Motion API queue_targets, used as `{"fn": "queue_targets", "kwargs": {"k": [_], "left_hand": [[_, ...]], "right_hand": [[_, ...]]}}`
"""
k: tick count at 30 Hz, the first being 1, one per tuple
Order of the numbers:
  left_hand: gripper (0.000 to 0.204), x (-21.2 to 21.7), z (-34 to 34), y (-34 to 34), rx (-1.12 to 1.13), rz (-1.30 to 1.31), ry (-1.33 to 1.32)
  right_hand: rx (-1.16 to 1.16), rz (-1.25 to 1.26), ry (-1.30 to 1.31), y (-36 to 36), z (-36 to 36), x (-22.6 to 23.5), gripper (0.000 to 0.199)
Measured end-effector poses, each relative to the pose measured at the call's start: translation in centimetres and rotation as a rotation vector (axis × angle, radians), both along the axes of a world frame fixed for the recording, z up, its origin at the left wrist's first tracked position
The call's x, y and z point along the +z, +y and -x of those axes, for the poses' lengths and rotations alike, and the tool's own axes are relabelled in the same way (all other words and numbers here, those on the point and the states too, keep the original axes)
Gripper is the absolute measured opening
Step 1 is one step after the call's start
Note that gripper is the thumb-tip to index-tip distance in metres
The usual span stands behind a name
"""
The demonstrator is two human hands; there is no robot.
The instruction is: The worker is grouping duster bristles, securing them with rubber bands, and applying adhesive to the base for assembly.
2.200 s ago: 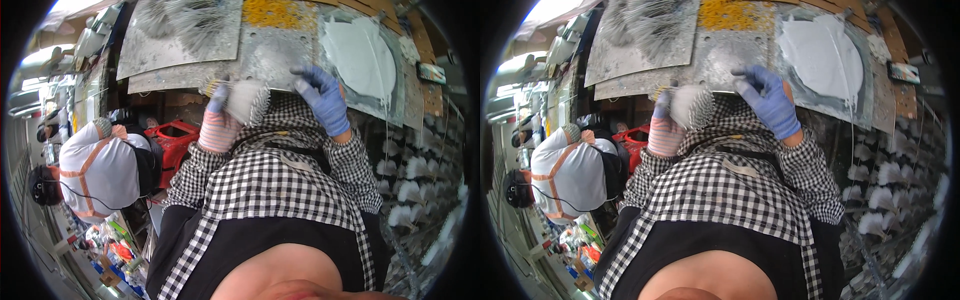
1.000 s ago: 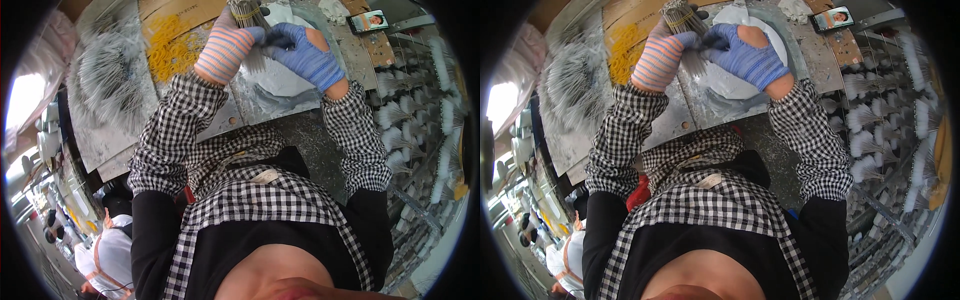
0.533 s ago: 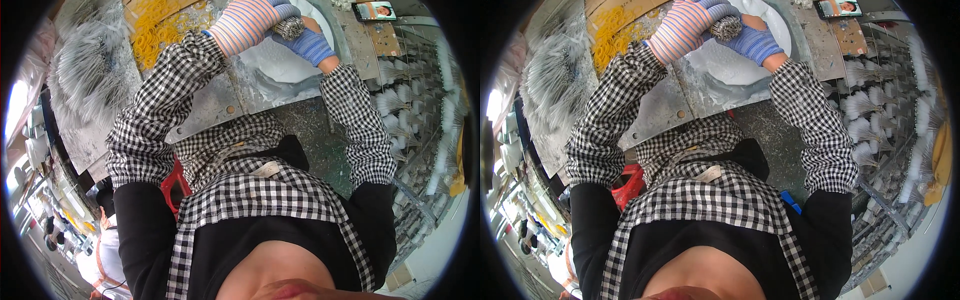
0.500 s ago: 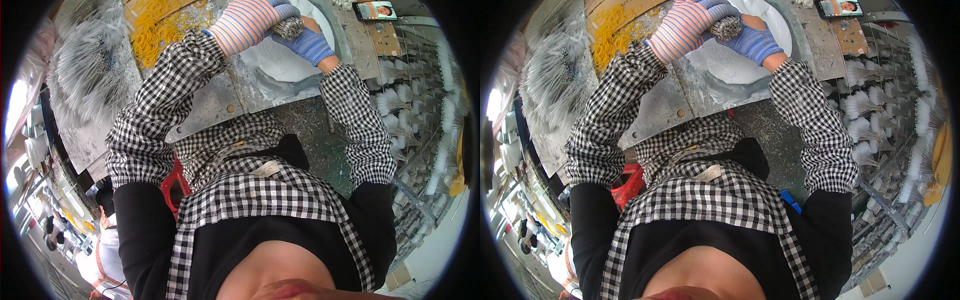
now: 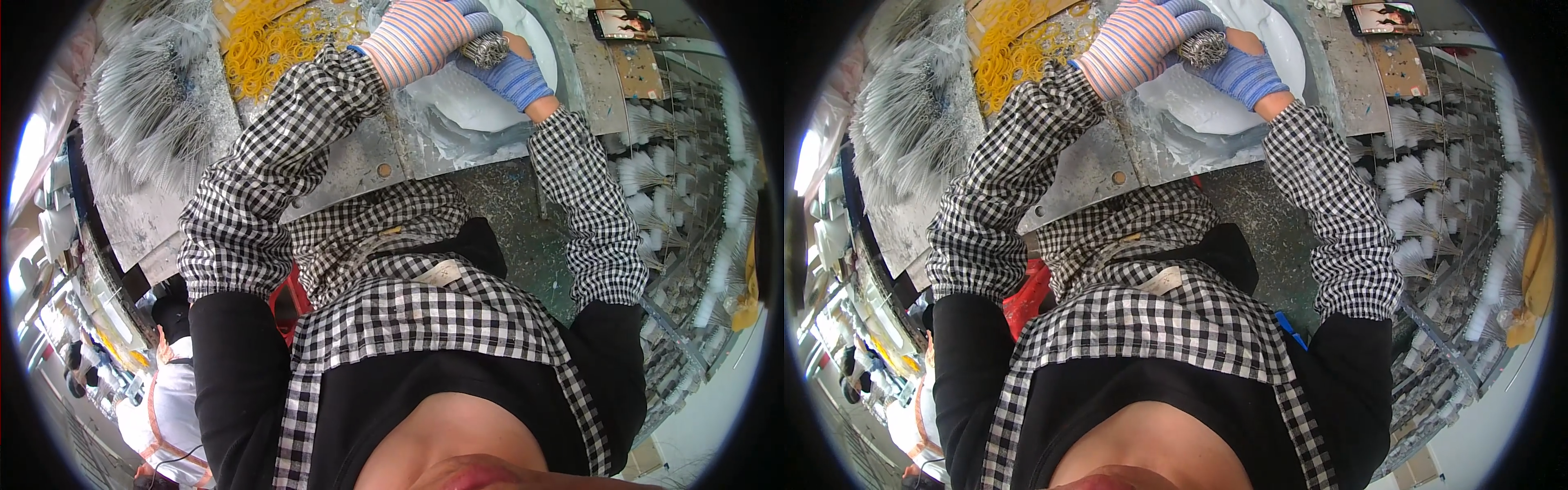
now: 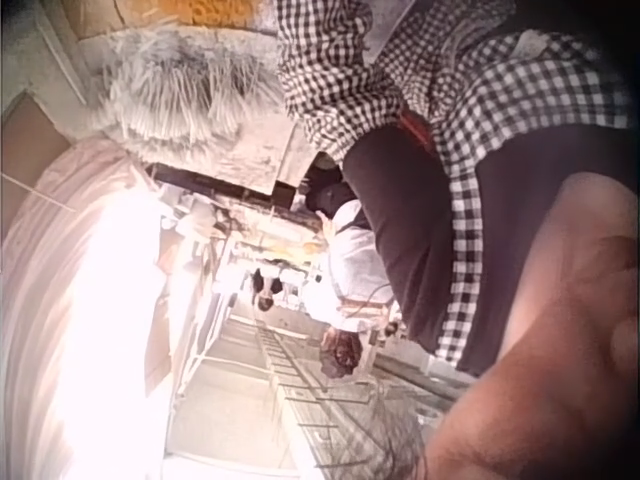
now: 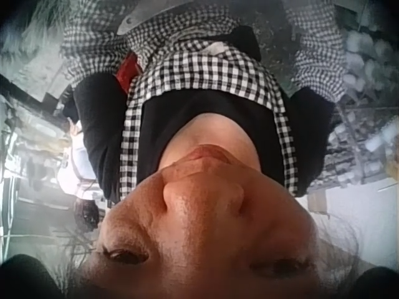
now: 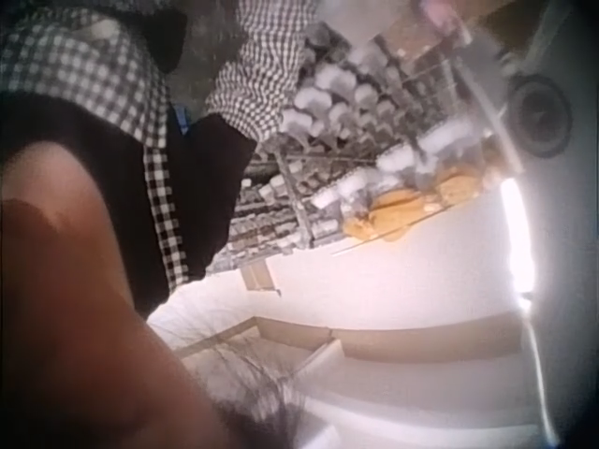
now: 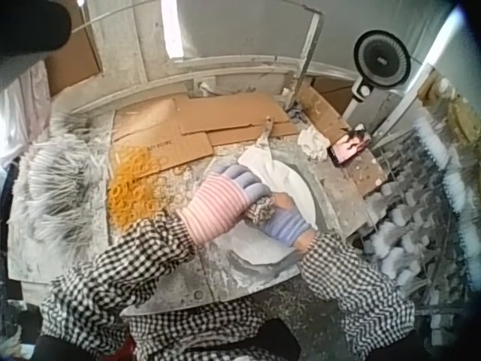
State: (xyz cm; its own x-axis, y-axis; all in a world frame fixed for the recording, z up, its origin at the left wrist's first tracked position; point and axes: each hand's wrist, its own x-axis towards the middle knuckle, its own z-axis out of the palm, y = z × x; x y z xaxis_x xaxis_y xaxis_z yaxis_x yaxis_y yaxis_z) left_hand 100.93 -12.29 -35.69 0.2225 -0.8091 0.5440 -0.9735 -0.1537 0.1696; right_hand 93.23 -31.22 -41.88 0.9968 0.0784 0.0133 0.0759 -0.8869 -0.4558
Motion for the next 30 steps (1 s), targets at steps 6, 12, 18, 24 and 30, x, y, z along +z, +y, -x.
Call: {"fn": "queue_targets", "kwargs": {"k": [6,12,18,24,30], "left_hand": [[0.044,0.2,0.7,0.7,0.128,-0.074,-0.030],[0.050,2.8,6.6,7.1,0.315,0.863,1.342],[0.049,-0.3,13.1,10.4,0.030,1.674,2.332],[0.035,-3.4,16.0,10.8,-0.025,1.801,2.512],[0.035,-4.4,17.7,11.0,0.125,1.739,2.371]], "right_hand": [[-0.005,-0.120,-0.016,0.4,0.8,0.7,0.049],[-0.207,-0.416,-0.385,4.5,7.9,14.2,0.027],[-0.047,-0.694,-0.433,5.4,11.8,15.6,0.019],[-0.118,-0.707,-0.228,7.6,11.7,13.4,0.017],[-0.102,-0.735,-0.147,8.7,11.7,13.2,0.017]]}}
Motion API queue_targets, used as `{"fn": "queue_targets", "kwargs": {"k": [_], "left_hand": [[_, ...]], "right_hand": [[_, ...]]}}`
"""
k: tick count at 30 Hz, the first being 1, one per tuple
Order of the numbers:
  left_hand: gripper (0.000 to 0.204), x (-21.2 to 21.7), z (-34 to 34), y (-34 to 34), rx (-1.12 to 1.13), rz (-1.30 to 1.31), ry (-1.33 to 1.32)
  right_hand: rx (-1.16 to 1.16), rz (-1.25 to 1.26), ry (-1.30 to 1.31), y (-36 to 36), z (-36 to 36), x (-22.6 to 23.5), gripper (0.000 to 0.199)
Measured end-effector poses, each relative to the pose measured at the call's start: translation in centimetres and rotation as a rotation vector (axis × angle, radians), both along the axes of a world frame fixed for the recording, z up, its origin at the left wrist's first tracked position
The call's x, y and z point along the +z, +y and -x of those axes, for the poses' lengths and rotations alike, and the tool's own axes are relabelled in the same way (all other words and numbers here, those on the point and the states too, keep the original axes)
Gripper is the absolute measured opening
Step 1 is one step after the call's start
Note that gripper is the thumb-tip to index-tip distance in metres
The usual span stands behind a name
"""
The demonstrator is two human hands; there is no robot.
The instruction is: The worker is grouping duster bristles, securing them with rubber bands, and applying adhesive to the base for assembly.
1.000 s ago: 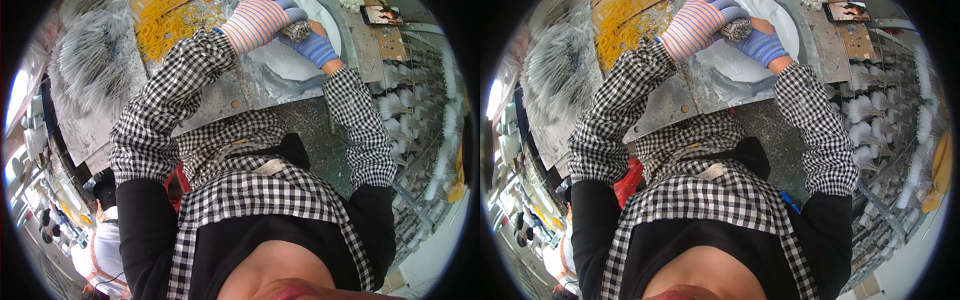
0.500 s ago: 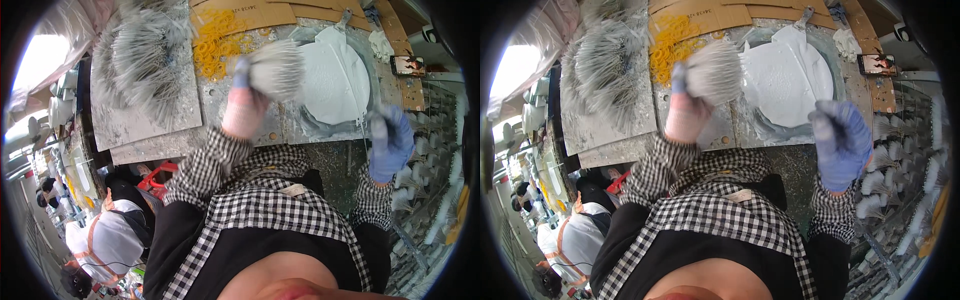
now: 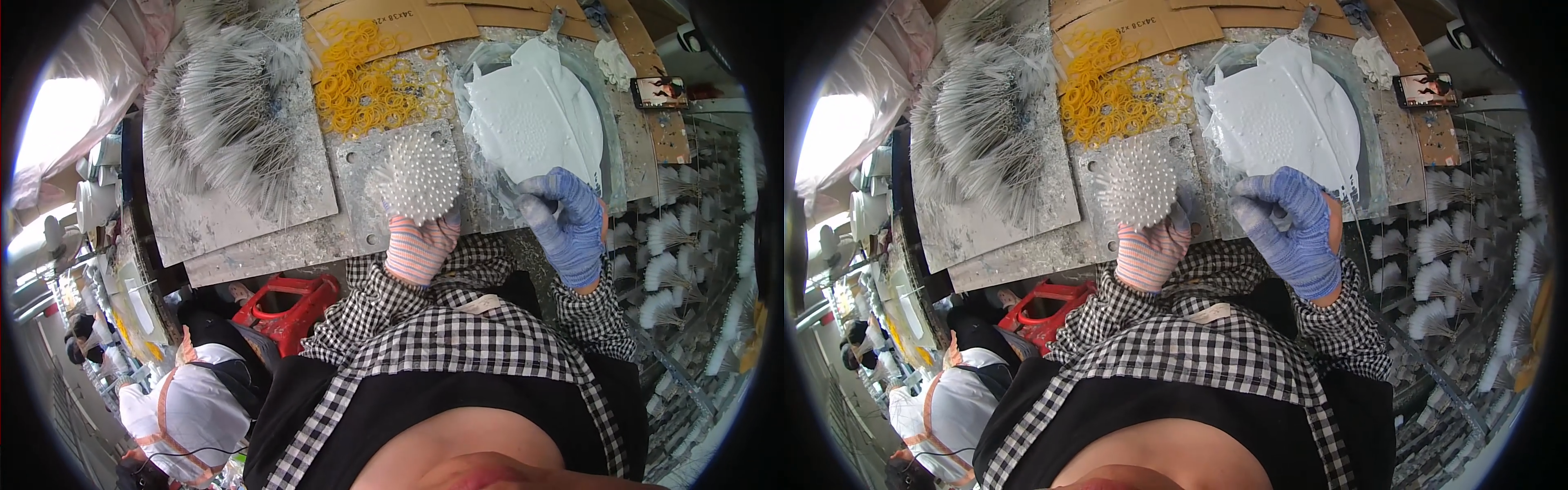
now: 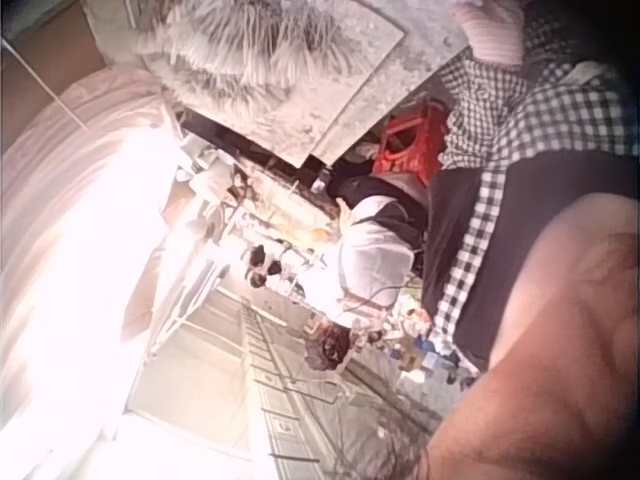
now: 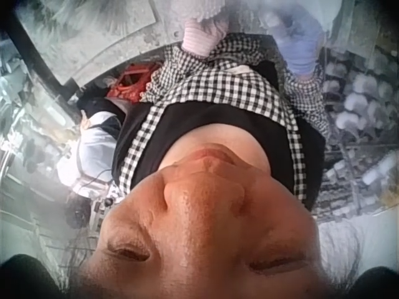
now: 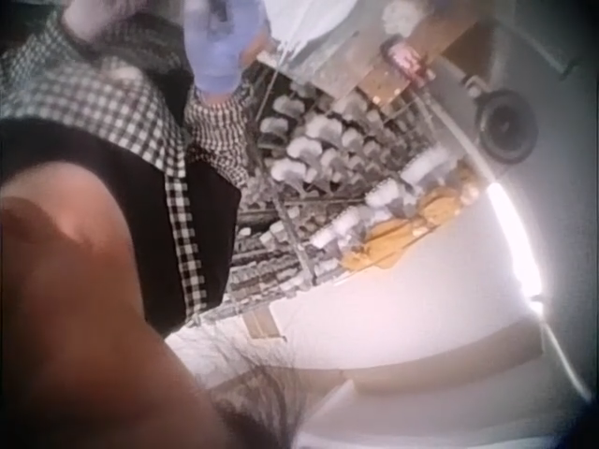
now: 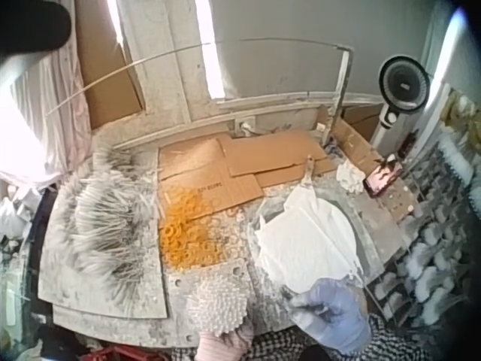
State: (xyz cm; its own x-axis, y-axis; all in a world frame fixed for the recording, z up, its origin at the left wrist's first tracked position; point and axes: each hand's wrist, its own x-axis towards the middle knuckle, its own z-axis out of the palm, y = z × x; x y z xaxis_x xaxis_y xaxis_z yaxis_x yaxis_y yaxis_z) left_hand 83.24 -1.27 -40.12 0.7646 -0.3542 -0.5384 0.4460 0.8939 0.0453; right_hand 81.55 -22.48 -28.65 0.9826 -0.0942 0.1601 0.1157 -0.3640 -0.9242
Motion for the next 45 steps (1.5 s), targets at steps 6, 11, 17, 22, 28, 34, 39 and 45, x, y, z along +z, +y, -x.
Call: {"fn": "queue_targets", "kwargs": {"k": [6,11,17,22,28,34,39,45], "left_hand": [[0.037,-0.6,1.0,0.9,-0.012,0.129,-0.146],[0.042,-0.9,0.1,1.2,-0.100,-0.068,-0.177],[0.080,3.6,-3.0,3.5,-0.341,-0.260,-0.326],[0.059,5.8,-4.0,2.6,-0.221,-0.301,-0.188],[0.071,4.8,-5.3,2.7,-0.340,-0.402,-0.349],[0.078,4.7,-6.3,2.7,-0.436,-0.545,-0.453],[0.079,4.5,-7.1,2.1,-0.462,-0.622,-0.511],[0.077,6.3,-8.7,-0.3,-0.499,-0.776,-0.663]], "right_hand": [[0.037,0.011,0.020,0.3,0.0,-0.7,0.018],[0.030,-0.049,0.047,0.5,0.0,-0.5,0.016],[-0.006,-0.108,0.071,-0.3,-0.3,-1.0,0.015],[0.032,-0.049,0.156,0.2,-2.2,-0.6,0.018],[0.368,0.018,0.298,1.1,-5.2,-0.6,0.036],[0.509,0.178,0.199,1.7,-6.5,-2.4,0.038],[0.494,0.259,0.003,1.4,-6.3,-4.5,0.027],[0.353,0.511,-0.238,-0.1,-6.2,-4.0,0.022]]}}
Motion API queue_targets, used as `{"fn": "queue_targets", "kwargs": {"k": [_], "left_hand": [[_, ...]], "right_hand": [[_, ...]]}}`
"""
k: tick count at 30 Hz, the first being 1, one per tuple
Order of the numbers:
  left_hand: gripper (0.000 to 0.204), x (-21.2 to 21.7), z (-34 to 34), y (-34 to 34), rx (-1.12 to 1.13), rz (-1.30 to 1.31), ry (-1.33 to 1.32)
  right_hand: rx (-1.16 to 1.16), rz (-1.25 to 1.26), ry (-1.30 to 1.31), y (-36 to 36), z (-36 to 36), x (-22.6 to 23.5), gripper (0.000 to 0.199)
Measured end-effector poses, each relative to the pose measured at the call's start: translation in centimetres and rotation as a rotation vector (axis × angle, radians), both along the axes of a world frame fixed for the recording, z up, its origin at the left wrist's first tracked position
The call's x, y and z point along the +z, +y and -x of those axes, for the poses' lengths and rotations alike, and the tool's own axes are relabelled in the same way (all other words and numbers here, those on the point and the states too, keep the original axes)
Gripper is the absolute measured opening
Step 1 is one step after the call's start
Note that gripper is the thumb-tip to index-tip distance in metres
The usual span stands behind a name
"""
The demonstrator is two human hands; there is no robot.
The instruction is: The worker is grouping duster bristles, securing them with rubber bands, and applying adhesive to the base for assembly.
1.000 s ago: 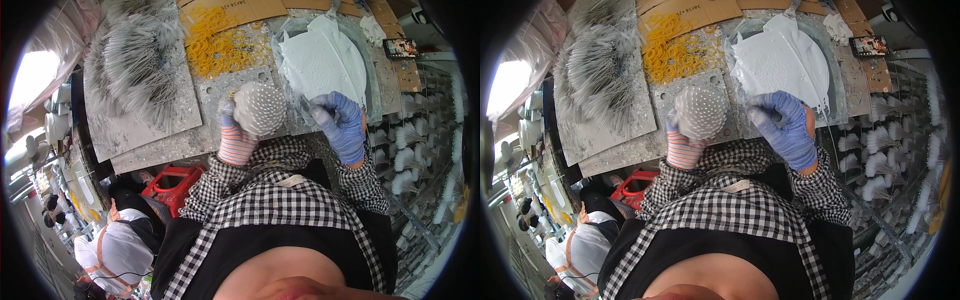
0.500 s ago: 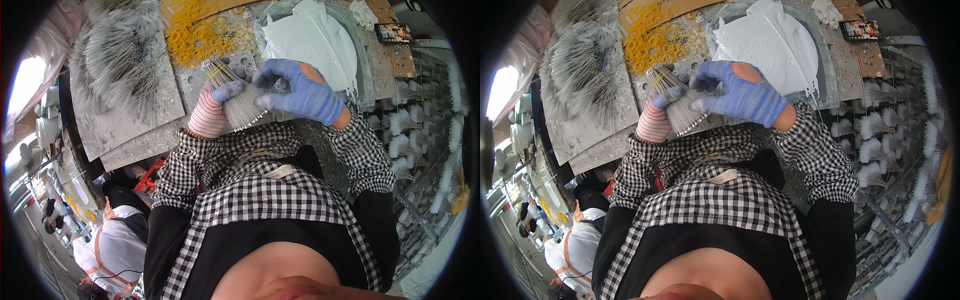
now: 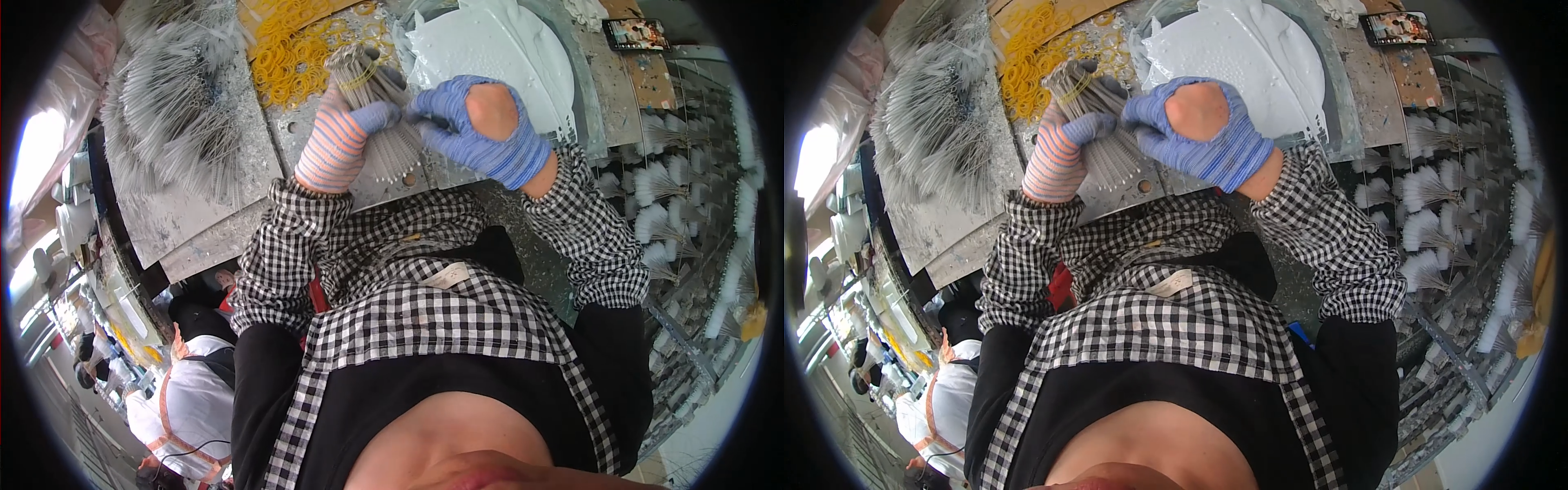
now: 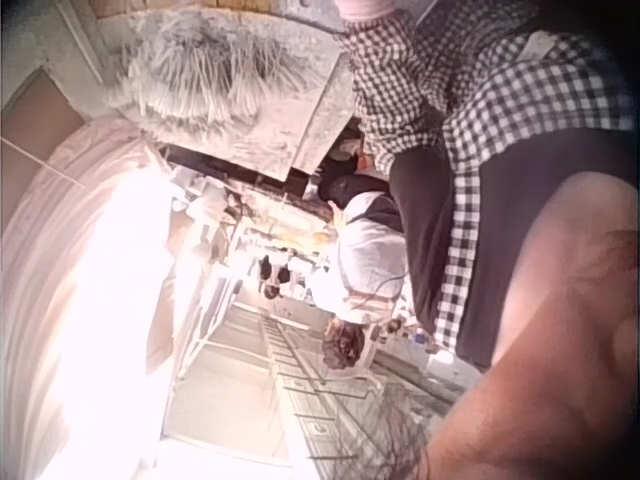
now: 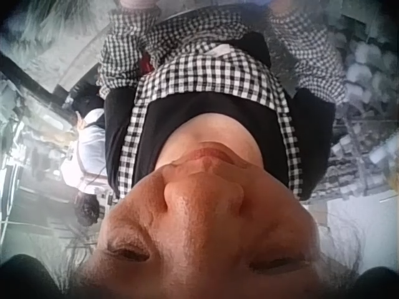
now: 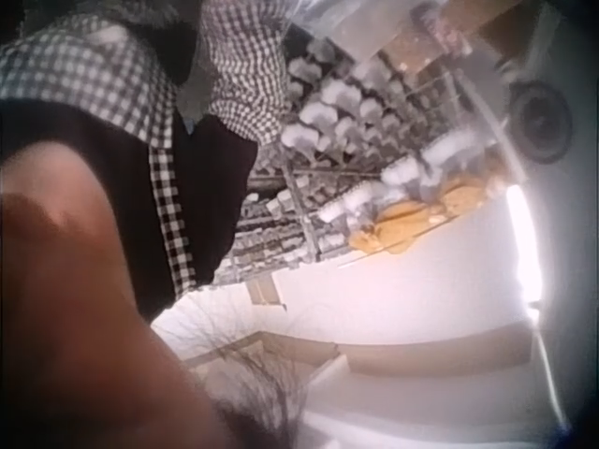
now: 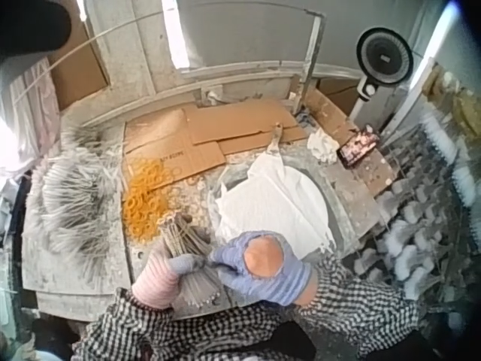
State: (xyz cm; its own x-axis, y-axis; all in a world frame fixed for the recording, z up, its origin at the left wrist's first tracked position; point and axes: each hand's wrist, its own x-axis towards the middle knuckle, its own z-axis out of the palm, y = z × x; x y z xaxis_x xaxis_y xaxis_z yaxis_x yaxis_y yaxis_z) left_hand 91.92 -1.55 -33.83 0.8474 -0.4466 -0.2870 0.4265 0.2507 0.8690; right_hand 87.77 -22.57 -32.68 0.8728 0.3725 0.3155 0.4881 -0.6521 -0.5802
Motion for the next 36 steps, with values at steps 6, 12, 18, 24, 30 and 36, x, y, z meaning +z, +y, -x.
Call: {"fn": "queue_targets", "kwargs": {"k": [6,12,18,24,30,36], "left_hand": [[0.066,-0.7,-3.4,-3.6,-0.169,-0.253,-0.502],[0.052,2.2,-4.2,-9.6,-0.084,0.046,-0.263],[0.052,1.0,-8.0,-10.6,-0.339,-0.586,-1.628],[0.048,-0.4,-8.2,-10.7,-0.430,-0.645,-1.737],[0.046,-0.5,-9.4,-10.0,-0.432,-0.655,-1.711],[0.050,-1.0,-9.3,-11.5,-0.404,-0.665,-1.771]], "right_hand": [[-0.186,-0.043,0.399,-3.1,-0.9,1.7,0.037],[-0.294,0.011,0.226,-6.6,-2.3,-0.1,0.042],[-0.382,0.073,0.288,-8.2,-3.3,-4.7,0.049],[-0.371,0.093,0.399,-8.9,-4.0,-8.5,0.055],[-0.343,0.025,0.401,-7.6,-4.7,-7.0,0.053],[-0.408,0.043,0.401,-8.9,-4.0,-7.0,0.055]]}}
